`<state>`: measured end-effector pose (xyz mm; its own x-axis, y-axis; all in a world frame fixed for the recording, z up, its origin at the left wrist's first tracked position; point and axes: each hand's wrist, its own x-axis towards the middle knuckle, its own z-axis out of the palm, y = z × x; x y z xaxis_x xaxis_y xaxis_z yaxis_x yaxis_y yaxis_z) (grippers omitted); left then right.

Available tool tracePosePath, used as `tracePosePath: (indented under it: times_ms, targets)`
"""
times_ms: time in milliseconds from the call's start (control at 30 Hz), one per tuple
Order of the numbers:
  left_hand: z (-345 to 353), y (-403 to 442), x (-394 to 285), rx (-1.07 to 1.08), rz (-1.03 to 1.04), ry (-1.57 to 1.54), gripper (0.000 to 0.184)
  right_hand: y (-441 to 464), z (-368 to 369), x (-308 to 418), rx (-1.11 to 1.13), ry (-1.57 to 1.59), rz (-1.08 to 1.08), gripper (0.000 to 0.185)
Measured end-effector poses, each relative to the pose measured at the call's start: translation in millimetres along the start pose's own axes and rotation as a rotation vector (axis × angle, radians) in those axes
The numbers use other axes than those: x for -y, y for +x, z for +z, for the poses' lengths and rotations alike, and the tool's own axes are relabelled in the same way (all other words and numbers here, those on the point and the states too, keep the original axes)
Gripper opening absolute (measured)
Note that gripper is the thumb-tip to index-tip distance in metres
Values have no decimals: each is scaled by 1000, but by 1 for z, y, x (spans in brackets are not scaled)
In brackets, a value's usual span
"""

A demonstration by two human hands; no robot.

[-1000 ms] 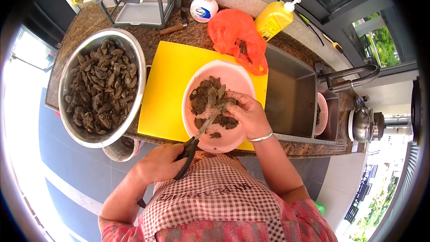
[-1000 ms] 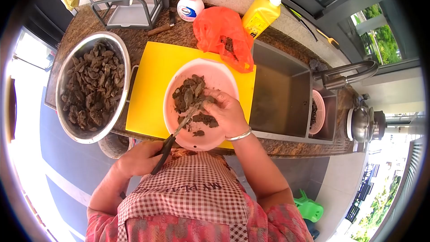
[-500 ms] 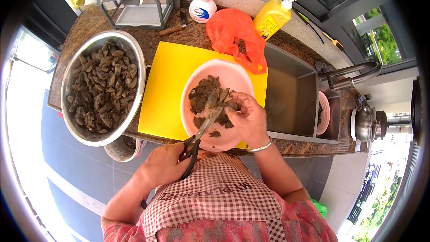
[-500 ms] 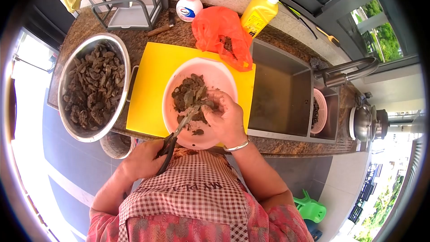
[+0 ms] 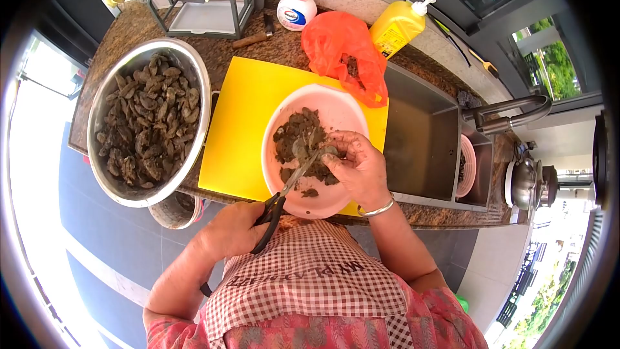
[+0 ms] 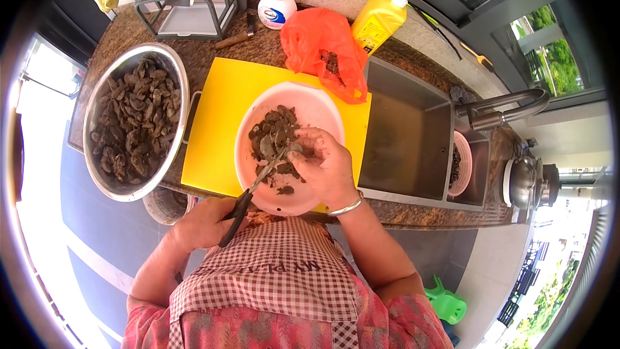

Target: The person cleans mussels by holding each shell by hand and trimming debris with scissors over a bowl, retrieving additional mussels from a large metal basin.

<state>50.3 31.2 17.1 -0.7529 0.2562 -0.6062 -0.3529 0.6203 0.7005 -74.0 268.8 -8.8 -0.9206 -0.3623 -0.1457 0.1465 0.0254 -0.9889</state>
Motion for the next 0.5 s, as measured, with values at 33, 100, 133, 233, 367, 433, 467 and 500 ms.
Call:
tracePosePath:
  times_ms: [33, 100, 133, 233, 367, 433, 467, 500]
  targets:
    - [-2, 0, -2, 19, 8, -16, 38, 0, -1, -1, 0, 26, 3, 38]
    - [-3, 1, -2, 49, 11, -58, 38, -1, 1, 0, -27, 11, -16, 35]
    - [-3, 4, 0, 59, 6, -83, 37, -2, 1, 0, -39, 4, -25, 34]
    - [1, 7, 5, 68, 57, -170, 37, 1, -3, -11, -81, 100, 32, 29]
    - [2, 10, 4, 62, 43, -206, 38, 2, 3, -8, -133, 298, 221, 24]
    - [0, 10, 0, 60, -5, -157, 39, -1, 5, -16, -112, 269, 183, 24]
    - [-1, 9, -3, 59, -29, -132, 39, -1, 4, -18, -115, 258, 173, 25]
    - [-2, 7, -7, 41, -33, -95, 39, -1, 4, -20, -118, 247, 162, 25]
